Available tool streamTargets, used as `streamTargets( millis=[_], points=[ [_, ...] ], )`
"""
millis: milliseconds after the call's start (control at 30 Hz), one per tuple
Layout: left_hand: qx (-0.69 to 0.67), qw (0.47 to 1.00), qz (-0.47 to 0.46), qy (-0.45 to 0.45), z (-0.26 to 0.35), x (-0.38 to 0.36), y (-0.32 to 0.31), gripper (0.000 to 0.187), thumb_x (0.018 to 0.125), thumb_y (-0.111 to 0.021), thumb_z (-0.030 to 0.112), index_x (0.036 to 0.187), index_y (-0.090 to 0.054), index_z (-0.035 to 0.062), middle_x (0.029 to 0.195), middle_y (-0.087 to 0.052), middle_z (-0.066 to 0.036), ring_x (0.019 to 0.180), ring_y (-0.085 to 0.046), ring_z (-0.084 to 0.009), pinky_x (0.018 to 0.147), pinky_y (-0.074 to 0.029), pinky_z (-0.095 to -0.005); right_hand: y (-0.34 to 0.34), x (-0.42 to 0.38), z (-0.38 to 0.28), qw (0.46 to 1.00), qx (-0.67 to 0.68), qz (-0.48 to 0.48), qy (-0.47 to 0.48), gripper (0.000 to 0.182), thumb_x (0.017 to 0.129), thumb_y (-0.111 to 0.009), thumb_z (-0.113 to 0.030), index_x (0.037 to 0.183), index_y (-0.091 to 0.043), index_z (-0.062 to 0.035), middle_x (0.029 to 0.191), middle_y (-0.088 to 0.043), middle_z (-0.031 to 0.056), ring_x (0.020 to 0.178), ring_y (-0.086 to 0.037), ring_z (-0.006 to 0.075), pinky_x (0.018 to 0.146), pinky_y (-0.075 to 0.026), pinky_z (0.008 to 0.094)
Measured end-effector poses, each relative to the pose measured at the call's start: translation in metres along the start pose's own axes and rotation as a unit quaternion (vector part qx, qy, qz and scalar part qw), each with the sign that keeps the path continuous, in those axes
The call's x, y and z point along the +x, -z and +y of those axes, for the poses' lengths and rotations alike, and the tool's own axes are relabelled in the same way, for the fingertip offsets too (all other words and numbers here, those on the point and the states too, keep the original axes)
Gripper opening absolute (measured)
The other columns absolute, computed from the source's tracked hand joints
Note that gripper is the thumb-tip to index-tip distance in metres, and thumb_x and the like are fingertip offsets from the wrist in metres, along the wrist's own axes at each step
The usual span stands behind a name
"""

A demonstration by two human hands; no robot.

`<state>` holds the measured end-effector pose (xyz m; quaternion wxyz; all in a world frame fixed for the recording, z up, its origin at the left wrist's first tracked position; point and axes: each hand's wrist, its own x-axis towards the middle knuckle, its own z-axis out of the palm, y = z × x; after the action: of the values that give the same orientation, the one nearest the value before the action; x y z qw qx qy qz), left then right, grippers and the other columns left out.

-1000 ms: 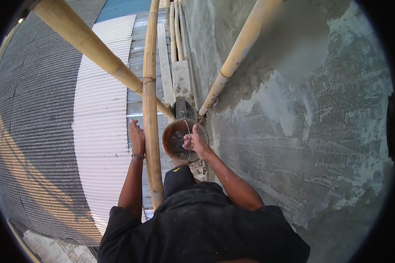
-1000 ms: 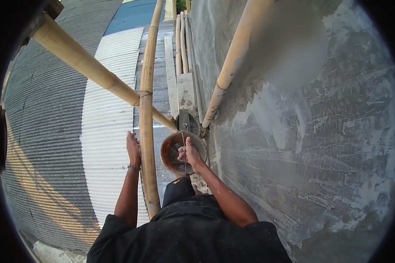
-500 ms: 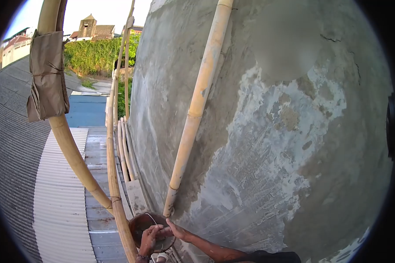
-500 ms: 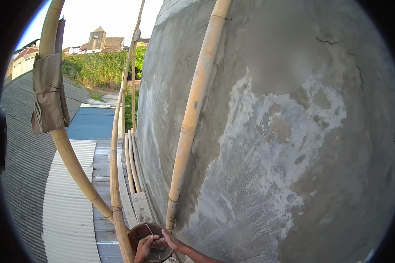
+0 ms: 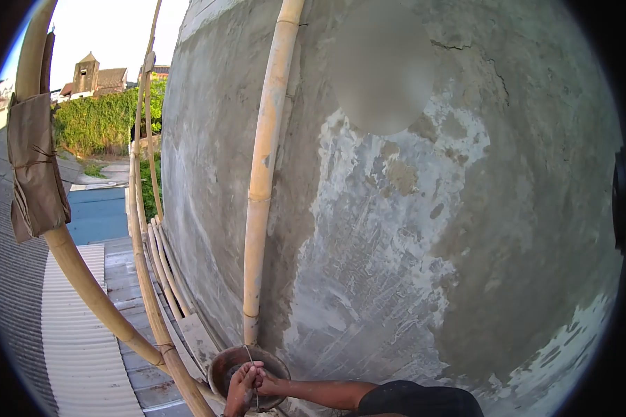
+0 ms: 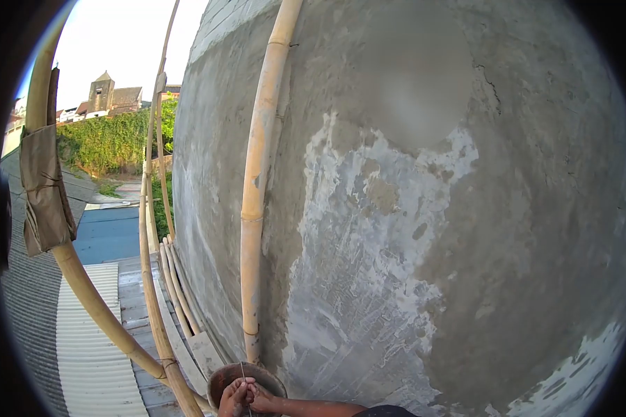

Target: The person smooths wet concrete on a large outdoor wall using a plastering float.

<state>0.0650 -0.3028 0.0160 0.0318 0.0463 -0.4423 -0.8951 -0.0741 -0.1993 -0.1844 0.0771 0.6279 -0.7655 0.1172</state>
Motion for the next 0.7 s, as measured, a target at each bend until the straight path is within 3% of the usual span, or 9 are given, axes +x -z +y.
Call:
streamTargets(
  millis=[433, 467, 500, 567, 633, 667, 700],
  points=[
    [0.069, 0.998, -0.013, 0.006, 0.024, -0.013, -0.067, 0.026, 0.102, -0.047, 0.019, 0.115, -0.056, -0.0016, 0.084, -0.057, 0.0, 0.062, -0.042, -0.0045, 0.056, -0.035, -0.0194, 0.064, -0.026, -0.045, 0.995, 0.022, -0.018, -0.097, 0.038, 0.089, -0.055, -0.034, 0.106, -0.054, 0.0001, 0.109, -0.059, 0.018, 0.108, -0.057, 0.0257, 0.09, -0.044, 0.0393],
    [0.076, 0.997, -0.02, -0.008, 0.024, -0.015, -0.073, 0.03, 0.102, -0.046, 0.02, 0.117, -0.056, -0.0033, 0.081, -0.056, 0.0, 0.059, -0.04, -0.0061, 0.054, -0.034, -0.0214, 0.105, -0.024, -0.062, 0.922, 0.339, 0.052, -0.179, 0.022, 0.089, -0.051, -0.02, 0.093, -0.059, 0.0, 0.1, -0.06, 0.0201, 0.099, -0.059, 0.0323, 0.087, -0.046, 0.0428],
    [0.063, 0.998, -0.009, -0.009, 0.023, -0.015, -0.076, 0.029, 0.101, -0.047, 0.021, 0.116, -0.058, -0.002, 0.082, -0.057, 0.001, 0.061, -0.044, -0.006, 0.054, -0.035, -0.0204, 0.104, -0.03, -0.06, 0.921, 0.342, 0.051, -0.178, 0.022, 0.089, -0.051, -0.02, 0.093, -0.059, 0.0, 0.1, -0.06, 0.0201, 0.099, -0.059, 0.0323, 0.087, -0.046, 0.0428],
    [0.076, 0.997, 0.023, -0.023, 0.03, -0.026, -0.087, 0.029, 0.101, -0.048, 0.022, 0.116, -0.058, -0.0004, 0.082, -0.057, 0.002, 0.062, -0.045, -0.0062, 0.054, -0.036, -0.0207, 0.099, -0.026, -0.056, 0.93, 0.221, -0.047, -0.289, 0.03, 0.086, -0.056, -0.025, 0.086, -0.064, 0.0037, 0.084, -0.065, 0.0192, 0.086, -0.064, 0.0303, 0.079, -0.048, 0.0426],
    [0.087, 0.995, 0.041, -0.041, 0.028, -0.033, -0.093, 0.028, 0.1, -0.049, 0.024, 0.113, -0.06, 0.0014, 0.082, -0.056, 0.002, 0.063, -0.045, -0.0067, 0.054, -0.037, -0.0216, 0.13, -0.028, -0.048, 0.876, 0.3, -0.171, -0.335, 0.037, 0.092, -0.051, -0.037, 0.107, -0.064, -0.0059, 0.085, -0.068, 0.0121, 0.08, -0.067, 0.0293, 0.077, -0.049, 0.0427],
    [0.075, 0.996, 0.031, -0.038, 0.029, -0.035, -0.096, 0.028, 0.1, -0.049, 0.025, 0.111, -0.06, 0.0018, 0.082, -0.055, 0.002, 0.062, -0.044, -0.0067, 0.054, -0.036, -0.0214, 0.139, -0.037, -0.041, 0.83, 0.391, -0.202, -0.343, 0.037, 0.094, -0.05, -0.037, 0.106, -0.068, -0.0064, 0.099, -0.072, 0.0086, 0.088, -0.069, 0.0232, 0.075, -0.05, 0.0374],
    [0.065, 0.997, 0.023, -0.036, 0.028, -0.039, -0.097, 0.028, 0.1, -0.049, 0.026, 0.11, -0.061, 0.0021, 0.082, -0.055, 0.002, 0.062, -0.044, -0.0068, 0.054, -0.036, -0.0213, 0.125, -0.046, -0.039, 0.679, 0.598, -0.102, -0.414, 0.035, 0.097, -0.049, -0.035, 0.111, -0.068, -0.0098, 0.105, -0.071, 0.004, 0.091, -0.069, 0.0166, 0.075, -0.052, 0.0316]
  ],
)
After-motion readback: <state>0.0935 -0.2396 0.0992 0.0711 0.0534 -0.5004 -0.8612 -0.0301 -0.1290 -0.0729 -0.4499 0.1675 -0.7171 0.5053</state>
